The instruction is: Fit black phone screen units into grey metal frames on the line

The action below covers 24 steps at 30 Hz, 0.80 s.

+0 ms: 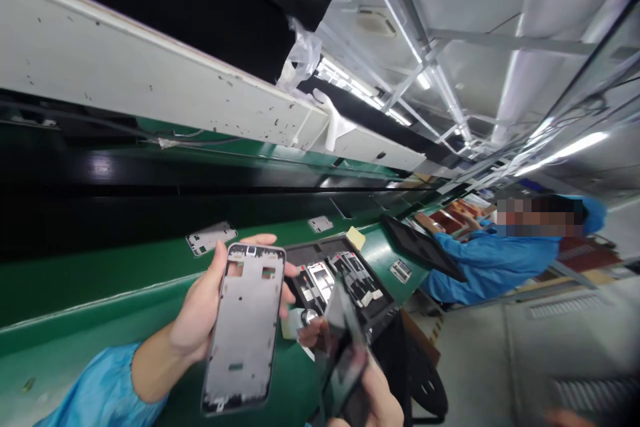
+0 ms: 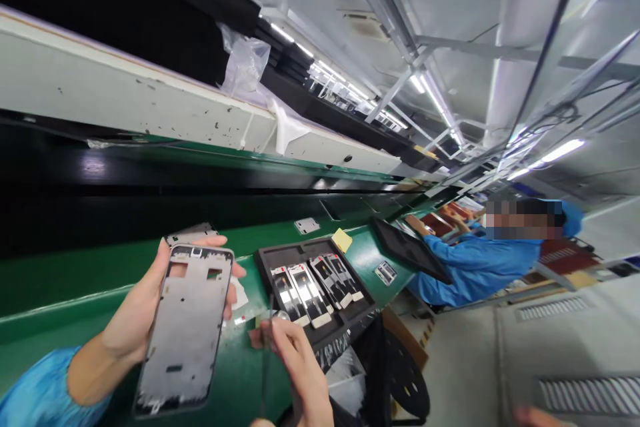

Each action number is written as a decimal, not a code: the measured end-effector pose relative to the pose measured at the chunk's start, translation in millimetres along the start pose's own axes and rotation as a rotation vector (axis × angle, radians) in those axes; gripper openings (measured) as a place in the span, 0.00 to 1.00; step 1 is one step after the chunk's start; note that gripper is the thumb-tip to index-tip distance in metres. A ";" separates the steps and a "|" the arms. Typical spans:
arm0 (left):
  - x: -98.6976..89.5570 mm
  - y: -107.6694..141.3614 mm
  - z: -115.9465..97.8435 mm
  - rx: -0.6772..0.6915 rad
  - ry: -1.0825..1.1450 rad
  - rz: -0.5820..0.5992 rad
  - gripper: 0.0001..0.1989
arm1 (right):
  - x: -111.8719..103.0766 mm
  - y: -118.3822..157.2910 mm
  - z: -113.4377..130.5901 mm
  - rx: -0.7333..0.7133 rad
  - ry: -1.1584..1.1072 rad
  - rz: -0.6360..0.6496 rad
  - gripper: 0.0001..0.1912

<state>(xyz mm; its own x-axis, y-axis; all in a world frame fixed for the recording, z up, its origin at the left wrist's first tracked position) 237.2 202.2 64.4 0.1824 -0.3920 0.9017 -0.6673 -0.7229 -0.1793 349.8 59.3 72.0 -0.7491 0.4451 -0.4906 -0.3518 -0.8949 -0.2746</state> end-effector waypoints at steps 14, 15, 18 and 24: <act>-28.6 -18.3 -29.4 0.199 -0.192 -0.193 0.27 | 11.2 -3.1 9.9 0.025 0.178 0.120 0.29; -27.8 -18.1 -29.6 0.203 -0.190 -0.180 0.29 | 14.1 -5.5 12.8 -0.003 0.206 0.149 0.29; -27.5 -17.2 -27.7 0.197 -0.209 -0.153 0.42 | 19.6 -14.6 20.7 -0.049 0.221 0.160 0.28; -29.5 -23.5 -32.2 0.205 -0.361 -0.035 0.36 | 29.3 -18.5 10.6 0.037 0.062 0.085 0.28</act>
<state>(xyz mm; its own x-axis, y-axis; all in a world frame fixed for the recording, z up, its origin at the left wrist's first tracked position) 224.3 249.1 54.7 0.4681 -0.5134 0.7192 -0.5057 -0.8231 -0.2584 328.3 88.6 71.5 -0.7417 0.3673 -0.5613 -0.3093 -0.9298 -0.1998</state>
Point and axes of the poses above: each hand's wrist, its own y-axis away from the middle knuckle, its own x-axis out of the palm, z = x × y, the point moved 10 cm from there along -y, towards the middle knuckle, and after that the axes turned 13 degrees about x, right-handed, at the moved point
